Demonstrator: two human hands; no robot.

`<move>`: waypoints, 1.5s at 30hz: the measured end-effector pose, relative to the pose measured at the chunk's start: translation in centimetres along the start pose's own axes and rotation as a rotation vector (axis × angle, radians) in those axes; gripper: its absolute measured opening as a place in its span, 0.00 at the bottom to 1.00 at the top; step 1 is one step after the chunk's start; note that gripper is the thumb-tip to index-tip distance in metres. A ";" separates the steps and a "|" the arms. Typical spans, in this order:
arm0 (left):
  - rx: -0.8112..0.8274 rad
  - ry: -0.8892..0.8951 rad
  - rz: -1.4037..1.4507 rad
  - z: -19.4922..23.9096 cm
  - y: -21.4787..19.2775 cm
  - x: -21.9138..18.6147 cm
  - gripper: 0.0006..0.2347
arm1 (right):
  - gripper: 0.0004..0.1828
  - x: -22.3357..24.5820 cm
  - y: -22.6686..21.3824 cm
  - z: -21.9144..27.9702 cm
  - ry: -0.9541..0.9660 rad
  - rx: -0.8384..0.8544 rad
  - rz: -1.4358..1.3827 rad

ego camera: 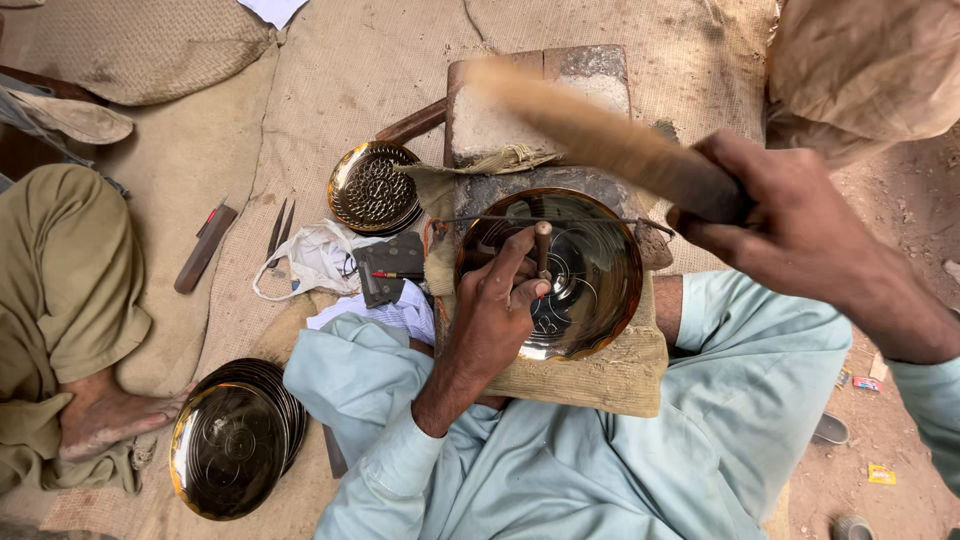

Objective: The person sits on the ground and uses a hammer and chisel to create a decorative pattern on a brass plate. They repeatedly strike the chisel to form a honeycomb texture, then switch to a different chisel to carve concentric circles in the center.

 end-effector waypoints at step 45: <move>0.269 0.240 -0.187 -2.4 1.5 -3.4 0.26 | 0.26 -4.3 7.0 9.4 0.215 -0.241 0.097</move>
Point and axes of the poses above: each hand's wrist, its own z-axis away from the middle knuckle, its own y-axis out of the palm, x = y × z, the point moved 10 cm from there along -z, towards the middle knuckle, and after that the axes turned 12 degrees about x, right-handed, at the moved point
